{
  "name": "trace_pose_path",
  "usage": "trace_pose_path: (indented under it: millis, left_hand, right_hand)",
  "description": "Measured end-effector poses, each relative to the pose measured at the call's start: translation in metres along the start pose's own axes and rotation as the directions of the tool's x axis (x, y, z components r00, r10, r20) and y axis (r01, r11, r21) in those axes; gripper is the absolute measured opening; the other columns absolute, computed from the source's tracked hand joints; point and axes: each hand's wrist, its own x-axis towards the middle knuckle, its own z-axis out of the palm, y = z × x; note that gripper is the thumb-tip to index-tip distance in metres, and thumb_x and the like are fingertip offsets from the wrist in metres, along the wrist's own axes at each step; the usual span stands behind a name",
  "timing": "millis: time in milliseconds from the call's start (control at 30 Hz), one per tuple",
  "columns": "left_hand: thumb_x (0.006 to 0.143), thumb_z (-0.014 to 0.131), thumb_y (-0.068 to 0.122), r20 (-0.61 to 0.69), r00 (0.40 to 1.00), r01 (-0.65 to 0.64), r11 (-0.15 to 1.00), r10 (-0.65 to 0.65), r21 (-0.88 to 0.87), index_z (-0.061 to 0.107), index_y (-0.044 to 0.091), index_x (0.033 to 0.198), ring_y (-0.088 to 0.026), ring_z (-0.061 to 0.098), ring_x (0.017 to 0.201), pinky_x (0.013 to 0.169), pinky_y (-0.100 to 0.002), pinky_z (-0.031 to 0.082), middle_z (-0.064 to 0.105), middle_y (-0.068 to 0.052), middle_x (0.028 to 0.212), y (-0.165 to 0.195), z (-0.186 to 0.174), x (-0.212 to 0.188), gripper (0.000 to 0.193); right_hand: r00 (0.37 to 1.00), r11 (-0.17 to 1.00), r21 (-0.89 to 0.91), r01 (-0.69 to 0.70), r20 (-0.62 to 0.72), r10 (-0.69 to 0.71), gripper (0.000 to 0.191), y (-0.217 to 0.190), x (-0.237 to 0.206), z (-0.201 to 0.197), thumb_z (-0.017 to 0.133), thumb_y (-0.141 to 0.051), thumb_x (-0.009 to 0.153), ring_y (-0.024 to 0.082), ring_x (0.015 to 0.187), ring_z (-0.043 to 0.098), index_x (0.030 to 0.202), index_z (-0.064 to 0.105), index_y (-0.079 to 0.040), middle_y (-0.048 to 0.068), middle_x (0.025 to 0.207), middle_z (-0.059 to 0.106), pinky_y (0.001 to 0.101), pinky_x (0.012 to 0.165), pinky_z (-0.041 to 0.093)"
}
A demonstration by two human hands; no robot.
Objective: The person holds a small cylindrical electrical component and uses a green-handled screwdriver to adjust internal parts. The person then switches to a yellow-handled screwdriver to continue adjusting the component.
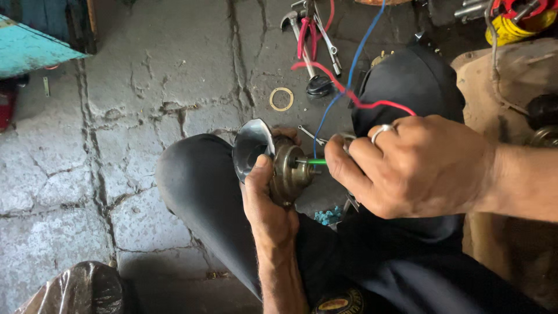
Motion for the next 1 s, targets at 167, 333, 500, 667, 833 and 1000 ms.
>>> trace_pose_path:
  millis: [167, 333, 500, 667, 833, 1000]
  left_hand:
    - [0.097, 0.044, 0.03, -0.054, 0.994, 0.089, 0.994, -0.093, -0.071, 0.063, -0.005, 0.123, -0.02, 0.067, 0.092, 0.077, -0.032, 0.056, 0.069, -0.015, 0.11, -0.002, 0.004, 0.001, 0.047]
    - [0.099, 0.045, 0.028, 0.002, 1.0, -0.003, 0.999, 0.003, -0.034, 0.062, -0.005, 0.125, -0.02, 0.066, 0.095, 0.079, -0.033, 0.055, 0.068, -0.016, 0.112, -0.002, 0.004, -0.002, 0.046]
    - [0.095, 0.046, 0.028, -0.006, 0.999, 0.045, 0.997, -0.046, -0.062, 0.061, -0.003, 0.123, -0.02, 0.067, 0.092, 0.073, -0.033, 0.056, 0.068, -0.017, 0.111, -0.002, 0.003, 0.0, 0.045]
    - [0.099, 0.046, 0.026, 0.017, 1.0, -0.011, 1.0, 0.011, -0.003, 0.062, -0.007, 0.124, -0.02, 0.066, 0.093, 0.076, -0.032, 0.056, 0.067, -0.016, 0.111, -0.003, 0.0, 0.0, 0.044]
    - [0.099, 0.045, 0.027, -0.053, 0.996, 0.068, 0.997, -0.07, -0.035, 0.062, -0.005, 0.123, -0.02, 0.067, 0.089, 0.071, -0.032, 0.056, 0.069, -0.015, 0.108, -0.004, -0.001, 0.002, 0.044]
    - [0.101, 0.045, 0.03, -0.09, 0.98, 0.163, 0.977, -0.176, -0.135, 0.063, -0.005, 0.124, -0.024, 0.068, 0.091, 0.075, -0.035, 0.058, 0.07, -0.018, 0.109, -0.005, 0.001, 0.003, 0.045]
  right_hand:
    - [0.956, 0.883, 0.422, -0.207, -0.107, 0.275, 0.026, 0.001, 0.015, -0.013, 0.06, -0.026, 0.098, 0.017, 0.053, 0.057, 0.093, 0.067, -0.001, 0.001, 0.063, 0.055, 0.0307, 0.046, 0.041]
    - [0.706, -0.247, 0.717, -0.652, 0.693, 0.146, 0.04, 0.02, 0.027, -0.011, 0.059, -0.038, 0.102, 0.008, 0.052, 0.051, 0.084, 0.074, -0.006, 0.001, 0.057, 0.062, 0.0262, 0.045, 0.04]
    - [0.586, -0.515, 0.477, -0.712, 0.808, -0.062, 0.042, 0.026, 0.019, 0.002, 0.056, -0.035, 0.099, 0.016, 0.037, 0.036, 0.092, 0.076, 0.001, 0.006, 0.046, 0.051, 0.0352, 0.036, 0.028]
    - [0.879, 0.242, 0.863, -0.444, 0.367, 0.305, 0.031, 0.015, 0.018, 0.001, 0.062, -0.028, 0.102, 0.009, 0.045, 0.047, 0.083, 0.07, -0.005, 0.002, 0.053, 0.052, 0.0289, 0.042, 0.039]
    - [0.996, 0.996, -0.032, -0.087, -0.02, 0.086, 0.03, -0.001, 0.006, 0.002, 0.062, -0.021, 0.086, 0.014, 0.045, 0.056, 0.099, 0.073, 0.004, 0.003, 0.059, 0.056, 0.029, 0.041, 0.043]
    - [0.993, 0.994, 0.022, -0.109, -0.044, 0.11, 0.037, 0.0, 0.005, -0.004, 0.059, -0.023, 0.087, 0.017, 0.053, 0.061, 0.109, 0.07, 0.004, 0.005, 0.066, 0.06, 0.031, 0.047, 0.048]
